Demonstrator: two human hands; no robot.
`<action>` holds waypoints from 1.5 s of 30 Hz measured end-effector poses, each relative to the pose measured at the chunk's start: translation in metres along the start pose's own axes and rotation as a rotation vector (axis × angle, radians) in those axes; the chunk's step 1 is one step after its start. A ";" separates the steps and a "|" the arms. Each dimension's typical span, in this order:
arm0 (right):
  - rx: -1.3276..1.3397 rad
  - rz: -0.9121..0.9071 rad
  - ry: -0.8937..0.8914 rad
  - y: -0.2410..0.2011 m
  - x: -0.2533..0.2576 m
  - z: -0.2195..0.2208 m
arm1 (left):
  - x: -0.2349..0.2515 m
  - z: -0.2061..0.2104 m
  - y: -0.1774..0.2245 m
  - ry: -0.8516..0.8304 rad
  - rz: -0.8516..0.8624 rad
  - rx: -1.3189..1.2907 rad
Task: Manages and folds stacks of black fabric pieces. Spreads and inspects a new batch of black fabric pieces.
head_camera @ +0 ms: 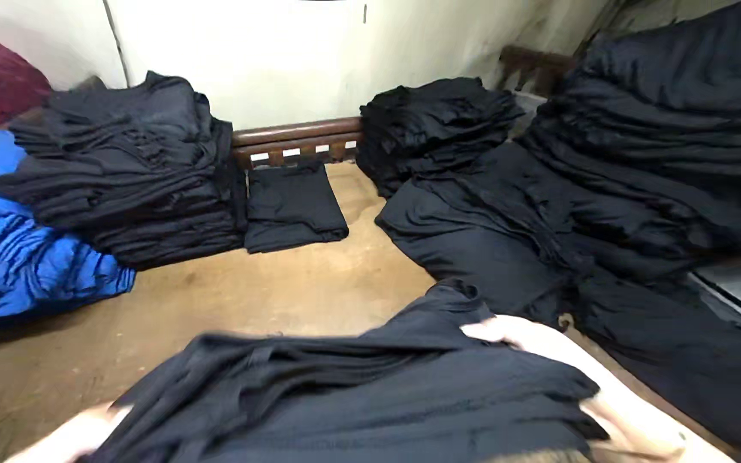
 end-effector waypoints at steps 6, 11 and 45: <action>-0.010 -0.192 -0.140 -0.097 0.125 0.027 | 0.175 0.067 0.051 0.299 0.135 0.261; 0.181 -0.475 -0.122 -0.215 0.220 0.085 | 0.276 0.123 0.154 0.304 0.423 0.186; -0.224 0.073 -0.308 0.037 0.507 0.088 | 0.488 -0.082 -0.166 0.438 0.551 0.982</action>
Point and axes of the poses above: each hand's wrist, its own x-axis towards the middle knuckle, its own z-axis out of the palm, y = z × x, the point moved 5 cm from there along x, towards the middle knuckle, and after that the axes turned 7 degrees about y, right-handed, at the moved point
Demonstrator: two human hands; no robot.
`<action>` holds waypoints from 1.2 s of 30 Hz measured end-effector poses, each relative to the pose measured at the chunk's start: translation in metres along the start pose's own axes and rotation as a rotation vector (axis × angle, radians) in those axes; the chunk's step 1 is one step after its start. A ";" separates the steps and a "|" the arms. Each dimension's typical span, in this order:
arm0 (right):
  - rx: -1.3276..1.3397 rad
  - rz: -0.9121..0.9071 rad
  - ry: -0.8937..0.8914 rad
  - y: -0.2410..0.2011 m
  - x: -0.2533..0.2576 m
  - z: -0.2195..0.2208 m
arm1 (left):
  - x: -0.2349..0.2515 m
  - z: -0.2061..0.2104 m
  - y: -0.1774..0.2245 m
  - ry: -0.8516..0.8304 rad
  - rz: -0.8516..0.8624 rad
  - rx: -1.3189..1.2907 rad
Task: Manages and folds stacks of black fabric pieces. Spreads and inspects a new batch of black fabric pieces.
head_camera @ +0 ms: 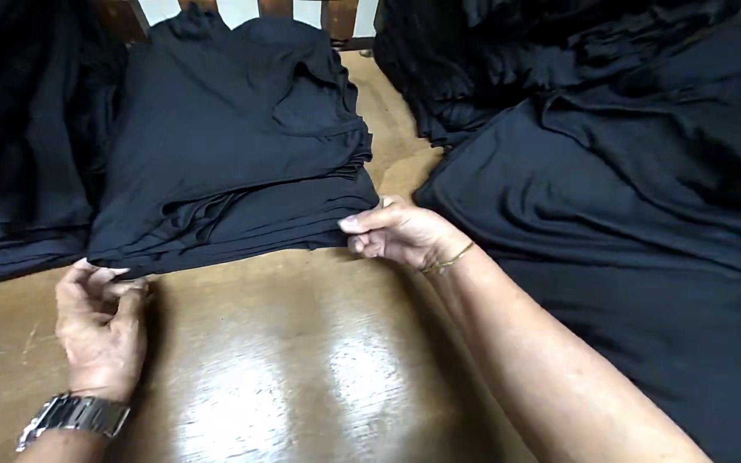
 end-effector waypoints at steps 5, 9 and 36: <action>-0.137 0.061 0.194 0.011 0.002 -0.001 | -0.005 0.002 -0.005 0.018 0.093 0.051; -0.232 0.086 0.188 0.031 -0.014 -0.008 | -0.003 0.002 -0.008 0.011 0.078 0.066; -1.750 -0.510 -0.175 0.012 -0.048 0.063 | 0.003 0.004 -0.001 0.073 0.173 0.131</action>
Point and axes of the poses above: each hand's wrist, its own x-axis towards the middle knuckle, its own z-axis out of the palm, y = z × x, the point moved 5 cm from there along x, towards the middle knuckle, and after that the axes turned 7 degrees about y, right-handed, at the moved point
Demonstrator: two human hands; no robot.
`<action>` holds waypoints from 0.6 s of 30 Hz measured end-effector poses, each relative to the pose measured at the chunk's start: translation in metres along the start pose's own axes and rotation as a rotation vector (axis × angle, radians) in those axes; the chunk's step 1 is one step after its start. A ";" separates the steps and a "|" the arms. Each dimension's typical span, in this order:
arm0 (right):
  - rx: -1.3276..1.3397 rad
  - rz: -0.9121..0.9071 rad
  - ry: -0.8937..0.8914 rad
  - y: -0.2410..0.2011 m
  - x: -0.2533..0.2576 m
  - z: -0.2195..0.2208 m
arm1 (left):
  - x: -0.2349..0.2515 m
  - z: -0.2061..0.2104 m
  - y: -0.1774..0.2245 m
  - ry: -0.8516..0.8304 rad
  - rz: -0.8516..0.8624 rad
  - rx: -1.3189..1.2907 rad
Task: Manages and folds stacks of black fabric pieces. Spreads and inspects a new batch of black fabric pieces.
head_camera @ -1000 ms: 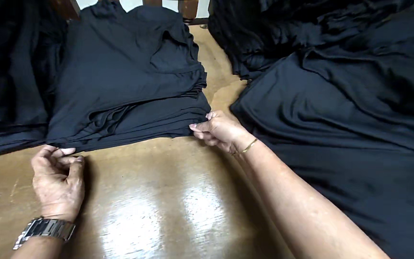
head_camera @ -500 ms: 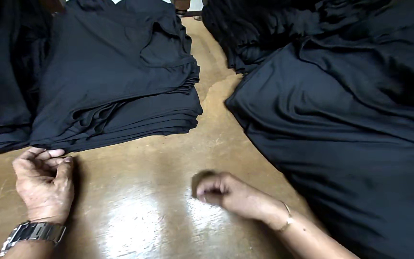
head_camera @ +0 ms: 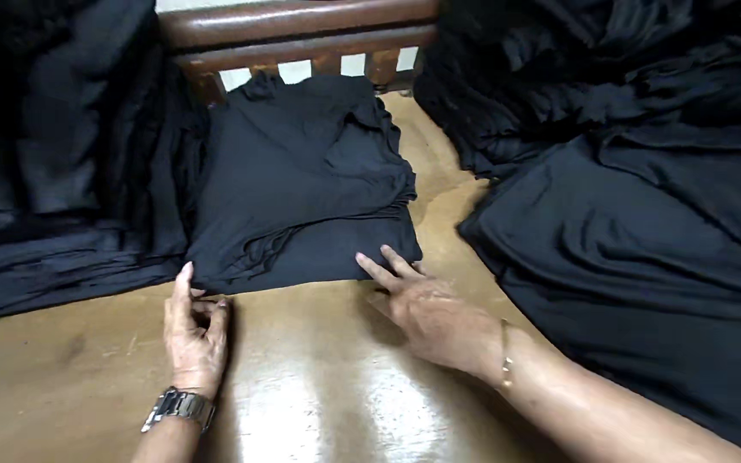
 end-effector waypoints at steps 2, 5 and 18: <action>0.067 0.003 0.055 0.007 -0.003 -0.024 | -0.001 0.001 0.001 0.005 0.013 0.036; 0.127 0.001 0.437 0.027 0.023 -0.064 | -0.001 0.004 -0.001 0.016 0.042 0.071; 0.137 0.439 0.085 0.052 -0.078 0.017 | 0.001 0.004 -0.012 -0.043 0.061 0.029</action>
Point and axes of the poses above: each hand's wrist, its own x-axis towards the middle knuckle, its own z-axis out of the palm, y = z × x, the point moved 5 cm from there along x, towards the middle knuckle, and after that the axes turned 7 degrees about y, right-handed, at the moved point
